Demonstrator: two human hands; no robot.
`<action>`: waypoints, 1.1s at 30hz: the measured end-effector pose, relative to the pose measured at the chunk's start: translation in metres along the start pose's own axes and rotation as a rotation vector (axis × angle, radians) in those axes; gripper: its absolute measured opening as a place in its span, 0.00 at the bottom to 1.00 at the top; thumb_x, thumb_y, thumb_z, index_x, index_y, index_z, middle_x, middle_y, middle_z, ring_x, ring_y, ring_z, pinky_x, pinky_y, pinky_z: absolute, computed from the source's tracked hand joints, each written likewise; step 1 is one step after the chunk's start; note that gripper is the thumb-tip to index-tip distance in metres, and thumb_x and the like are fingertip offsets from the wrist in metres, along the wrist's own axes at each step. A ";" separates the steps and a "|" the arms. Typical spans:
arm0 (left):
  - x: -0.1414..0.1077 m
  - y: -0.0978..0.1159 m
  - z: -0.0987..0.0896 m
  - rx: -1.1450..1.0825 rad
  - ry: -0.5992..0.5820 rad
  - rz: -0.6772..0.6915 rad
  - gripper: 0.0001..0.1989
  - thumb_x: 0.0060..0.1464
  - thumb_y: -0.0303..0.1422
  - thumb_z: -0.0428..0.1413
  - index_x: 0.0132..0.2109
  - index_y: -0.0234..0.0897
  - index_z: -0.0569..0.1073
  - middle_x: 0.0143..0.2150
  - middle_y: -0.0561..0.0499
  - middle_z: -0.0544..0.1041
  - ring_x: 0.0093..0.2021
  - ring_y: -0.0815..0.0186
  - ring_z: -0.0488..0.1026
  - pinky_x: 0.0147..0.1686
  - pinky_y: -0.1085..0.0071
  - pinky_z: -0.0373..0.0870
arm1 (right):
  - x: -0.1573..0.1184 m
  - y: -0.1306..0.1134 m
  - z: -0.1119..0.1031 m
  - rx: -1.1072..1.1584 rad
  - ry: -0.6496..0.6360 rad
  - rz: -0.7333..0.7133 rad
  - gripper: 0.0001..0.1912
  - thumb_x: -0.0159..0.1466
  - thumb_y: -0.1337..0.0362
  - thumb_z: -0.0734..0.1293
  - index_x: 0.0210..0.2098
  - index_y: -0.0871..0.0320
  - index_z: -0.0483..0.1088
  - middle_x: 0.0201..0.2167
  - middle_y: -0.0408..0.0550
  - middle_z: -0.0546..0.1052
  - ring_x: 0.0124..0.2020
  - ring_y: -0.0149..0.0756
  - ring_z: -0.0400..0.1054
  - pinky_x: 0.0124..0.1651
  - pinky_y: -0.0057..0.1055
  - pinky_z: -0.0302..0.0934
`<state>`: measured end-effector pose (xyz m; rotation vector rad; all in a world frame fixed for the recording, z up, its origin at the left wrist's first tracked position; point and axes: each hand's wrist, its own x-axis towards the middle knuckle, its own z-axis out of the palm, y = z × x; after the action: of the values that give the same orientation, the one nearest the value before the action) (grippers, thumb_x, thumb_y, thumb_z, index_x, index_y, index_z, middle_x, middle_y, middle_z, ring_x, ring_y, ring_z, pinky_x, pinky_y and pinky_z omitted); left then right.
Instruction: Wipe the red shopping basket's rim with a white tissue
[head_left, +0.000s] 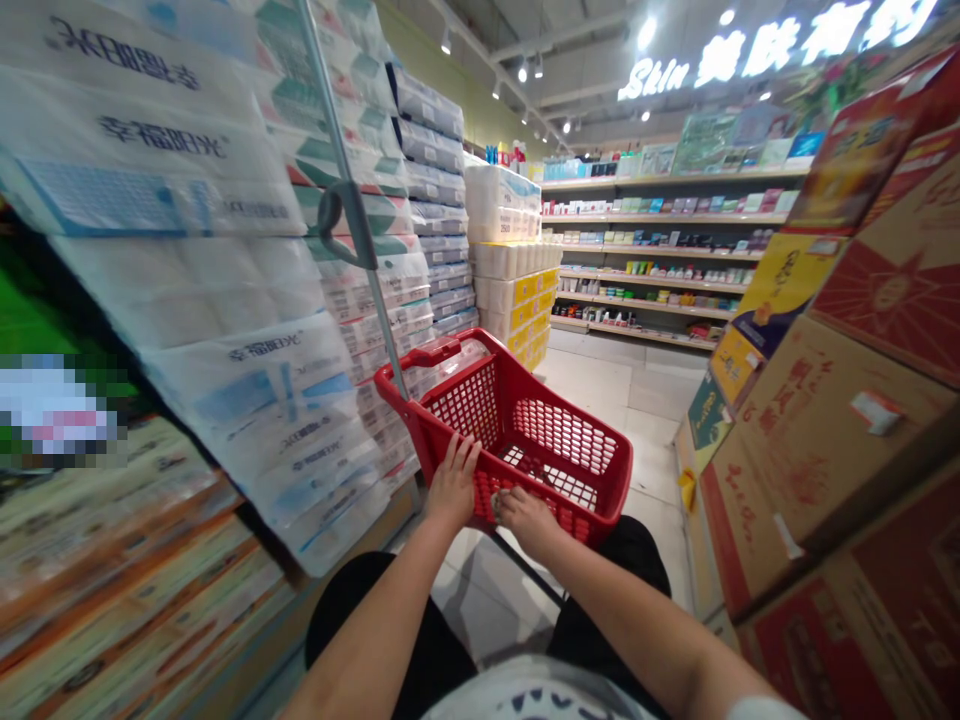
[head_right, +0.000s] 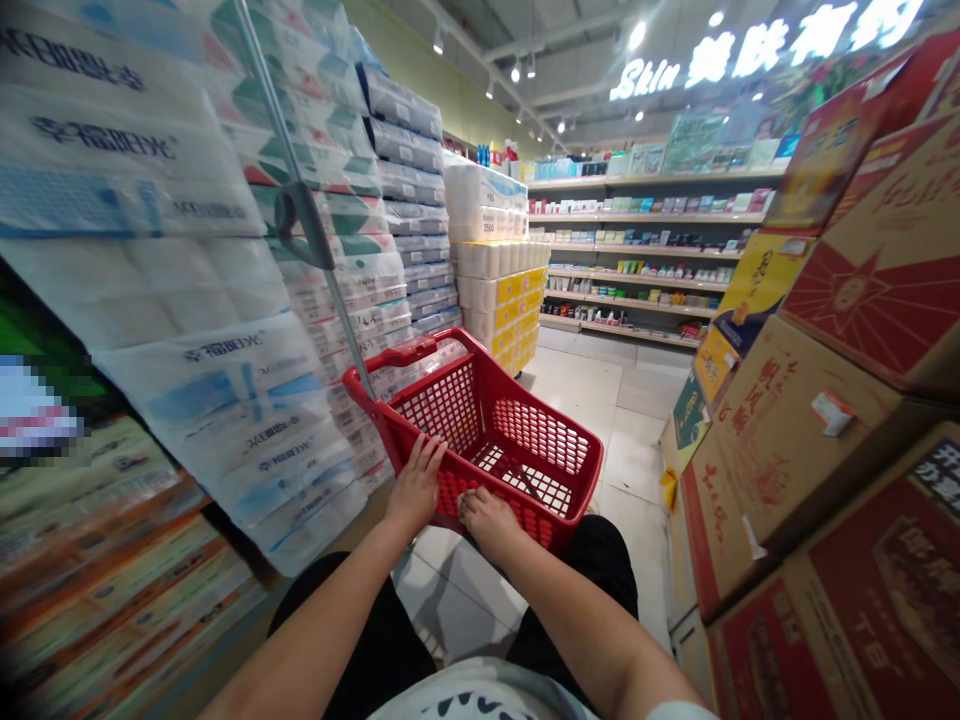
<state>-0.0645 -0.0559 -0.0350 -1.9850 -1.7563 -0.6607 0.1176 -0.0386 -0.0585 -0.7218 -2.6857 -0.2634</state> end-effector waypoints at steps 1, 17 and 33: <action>0.000 0.000 0.000 0.001 0.000 0.001 0.31 0.52 0.20 0.46 0.64 0.32 0.56 0.67 0.44 0.57 0.70 0.54 0.41 0.60 0.58 0.60 | 0.000 0.000 0.000 -0.004 -0.009 0.005 0.09 0.66 0.68 0.61 0.41 0.61 0.73 0.40 0.53 0.75 0.42 0.39 0.65 0.38 0.31 0.64; 0.000 0.000 0.000 -0.021 0.025 0.005 0.31 0.51 0.20 0.46 0.64 0.33 0.57 0.67 0.44 0.58 0.70 0.55 0.40 0.61 0.56 0.60 | 0.007 -0.002 -0.008 0.003 -0.055 0.024 0.08 0.65 0.70 0.62 0.37 0.61 0.73 0.37 0.52 0.76 0.42 0.40 0.65 0.40 0.33 0.63; 0.000 0.000 -0.001 -0.003 0.010 -0.007 0.32 0.51 0.20 0.46 0.64 0.34 0.56 0.67 0.45 0.58 0.70 0.56 0.40 0.60 0.58 0.60 | -0.019 0.007 0.000 -0.012 -0.066 0.046 0.07 0.65 0.68 0.62 0.37 0.60 0.73 0.39 0.51 0.75 0.42 0.40 0.63 0.42 0.34 0.61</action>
<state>-0.0645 -0.0566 -0.0345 -1.9748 -1.7585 -0.6742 0.1370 -0.0413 -0.0649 -0.8081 -2.7274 -0.2482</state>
